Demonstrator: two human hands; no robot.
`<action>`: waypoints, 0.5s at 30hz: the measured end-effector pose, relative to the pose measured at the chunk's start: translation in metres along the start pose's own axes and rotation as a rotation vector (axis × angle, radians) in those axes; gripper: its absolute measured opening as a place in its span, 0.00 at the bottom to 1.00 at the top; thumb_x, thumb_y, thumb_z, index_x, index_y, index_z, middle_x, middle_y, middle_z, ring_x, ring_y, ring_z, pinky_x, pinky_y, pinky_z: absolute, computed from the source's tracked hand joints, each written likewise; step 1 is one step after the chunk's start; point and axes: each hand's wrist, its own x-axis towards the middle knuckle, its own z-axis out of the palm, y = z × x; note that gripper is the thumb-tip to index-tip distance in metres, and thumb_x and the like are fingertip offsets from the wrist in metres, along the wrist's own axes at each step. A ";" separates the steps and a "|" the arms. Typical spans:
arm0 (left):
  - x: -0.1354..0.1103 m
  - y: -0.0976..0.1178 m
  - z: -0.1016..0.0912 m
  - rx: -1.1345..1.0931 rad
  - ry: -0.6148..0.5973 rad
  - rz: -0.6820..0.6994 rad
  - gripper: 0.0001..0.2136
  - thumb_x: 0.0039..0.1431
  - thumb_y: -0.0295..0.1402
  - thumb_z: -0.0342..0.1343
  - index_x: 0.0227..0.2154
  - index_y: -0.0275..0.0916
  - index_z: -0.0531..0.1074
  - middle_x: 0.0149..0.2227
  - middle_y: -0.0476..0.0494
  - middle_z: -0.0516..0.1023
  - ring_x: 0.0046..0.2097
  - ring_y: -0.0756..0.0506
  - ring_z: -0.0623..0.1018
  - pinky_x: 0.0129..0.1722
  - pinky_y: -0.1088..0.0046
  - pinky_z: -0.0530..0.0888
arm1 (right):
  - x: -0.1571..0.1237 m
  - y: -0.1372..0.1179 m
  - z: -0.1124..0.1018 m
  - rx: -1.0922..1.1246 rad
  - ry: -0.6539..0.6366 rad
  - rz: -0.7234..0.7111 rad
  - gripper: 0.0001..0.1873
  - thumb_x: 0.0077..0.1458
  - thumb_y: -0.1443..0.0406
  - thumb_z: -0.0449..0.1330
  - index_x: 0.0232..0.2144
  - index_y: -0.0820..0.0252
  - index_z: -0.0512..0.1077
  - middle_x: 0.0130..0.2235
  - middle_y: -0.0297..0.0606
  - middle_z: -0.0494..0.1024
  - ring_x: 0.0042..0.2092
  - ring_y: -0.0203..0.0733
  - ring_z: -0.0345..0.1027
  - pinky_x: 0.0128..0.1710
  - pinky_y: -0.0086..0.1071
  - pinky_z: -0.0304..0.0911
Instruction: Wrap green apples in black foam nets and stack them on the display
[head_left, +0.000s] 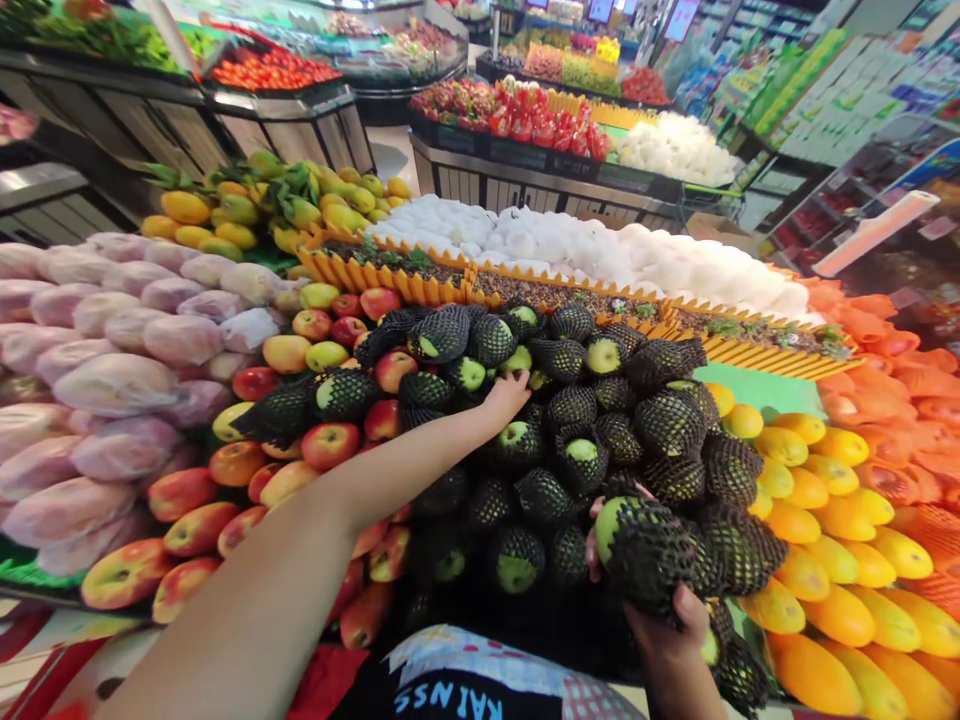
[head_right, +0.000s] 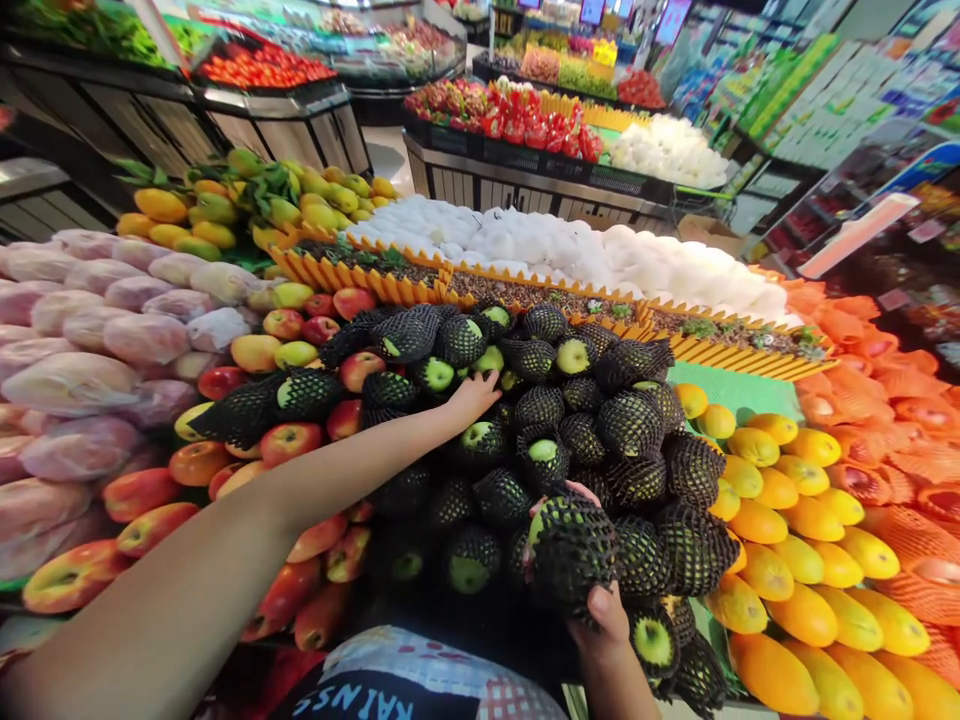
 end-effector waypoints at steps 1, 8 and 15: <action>-0.001 0.001 -0.002 0.003 0.003 -0.006 0.18 0.65 0.20 0.42 0.47 0.34 0.77 0.61 0.23 0.65 0.52 0.31 0.73 0.40 0.60 0.70 | 0.003 -0.005 0.005 0.025 0.018 -0.012 0.46 0.32 0.34 0.63 0.50 0.51 0.72 0.46 0.49 0.80 0.48 0.67 0.73 0.45 0.59 0.71; -0.045 0.000 -0.019 0.035 0.031 -0.031 0.17 0.64 0.19 0.46 0.50 0.38 0.72 0.45 0.31 0.76 0.48 0.36 0.76 0.41 0.65 0.72 | 0.070 -0.060 0.043 -0.035 0.297 -0.133 0.30 0.39 0.54 0.73 0.46 0.51 0.70 0.42 0.35 0.81 0.42 0.49 0.77 0.41 0.43 0.76; -0.108 -0.009 -0.023 0.053 0.067 -0.085 0.30 0.51 0.23 0.66 0.58 0.34 0.65 0.50 0.27 0.73 0.48 0.32 0.75 0.35 0.65 0.76 | 0.192 -0.052 0.089 -1.064 0.200 -0.122 0.43 0.44 0.46 0.68 0.57 0.57 0.60 0.51 0.43 0.79 0.50 0.50 0.75 0.50 0.42 0.70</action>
